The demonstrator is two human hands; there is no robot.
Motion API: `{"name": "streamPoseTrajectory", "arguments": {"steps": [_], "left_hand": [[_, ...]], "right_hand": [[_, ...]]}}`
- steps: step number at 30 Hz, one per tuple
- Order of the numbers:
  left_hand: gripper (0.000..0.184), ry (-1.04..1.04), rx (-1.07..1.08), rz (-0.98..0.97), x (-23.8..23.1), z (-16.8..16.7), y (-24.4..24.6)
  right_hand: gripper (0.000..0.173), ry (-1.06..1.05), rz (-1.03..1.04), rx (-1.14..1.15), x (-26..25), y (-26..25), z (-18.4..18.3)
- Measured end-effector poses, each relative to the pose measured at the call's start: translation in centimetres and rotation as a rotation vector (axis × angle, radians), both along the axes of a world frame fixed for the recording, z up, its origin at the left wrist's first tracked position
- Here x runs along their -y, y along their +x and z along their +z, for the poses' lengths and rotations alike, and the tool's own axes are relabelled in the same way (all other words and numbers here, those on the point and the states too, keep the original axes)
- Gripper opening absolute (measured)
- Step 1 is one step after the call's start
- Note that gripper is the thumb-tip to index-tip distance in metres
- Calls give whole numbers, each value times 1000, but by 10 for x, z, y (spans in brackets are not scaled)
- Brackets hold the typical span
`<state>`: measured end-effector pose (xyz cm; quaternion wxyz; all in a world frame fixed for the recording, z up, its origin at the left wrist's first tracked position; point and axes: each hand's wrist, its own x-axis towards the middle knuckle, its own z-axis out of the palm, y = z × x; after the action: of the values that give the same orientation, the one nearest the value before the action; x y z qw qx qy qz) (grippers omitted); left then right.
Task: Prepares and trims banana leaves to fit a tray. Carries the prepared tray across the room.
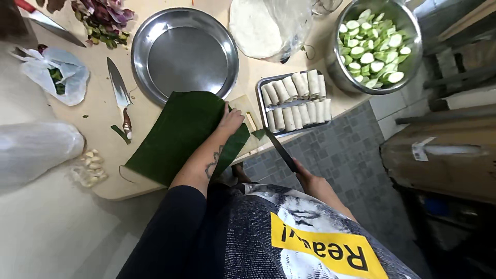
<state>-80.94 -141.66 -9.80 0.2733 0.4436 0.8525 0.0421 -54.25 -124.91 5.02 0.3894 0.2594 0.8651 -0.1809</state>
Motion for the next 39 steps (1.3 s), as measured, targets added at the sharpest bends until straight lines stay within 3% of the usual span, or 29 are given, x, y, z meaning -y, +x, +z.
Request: {"name": "streamPoseTrajectory", "arguments": {"steps": [10,14,17,20,24,28,31,35,39], "left_hand": [[23,279,-48,-77,27,18,32],[20,491,-277,-164,34,70,27],[19,643,-533,-131,51,130,11],[26,623,-699,104,75,191,1],[36,399,-526,650,108,249,-5],[39,306,-393,1032,152,246,-10],[41,214,-322,1181,174,229,-11],[38,121,-274,898,131,254,8],[31,98,-417,630,79,307,30]], "right_hand": [[55,-32,57,-10,-8,-5,-15],[55,-32,55,-71,-18,-15,-8],[54,-15,54,-141,-27,-19,-6],[54,7,51,-179,-35,-23,-3],[54,21,38,-202,-44,-28,-2],[54,18,38,-200,-47,-30,-2],[54,14,53,-202,-46,-32,-3],[53,-6,71,-217,-50,-37,-5],[53,0,125,-221,-44,-45,-2]]}}
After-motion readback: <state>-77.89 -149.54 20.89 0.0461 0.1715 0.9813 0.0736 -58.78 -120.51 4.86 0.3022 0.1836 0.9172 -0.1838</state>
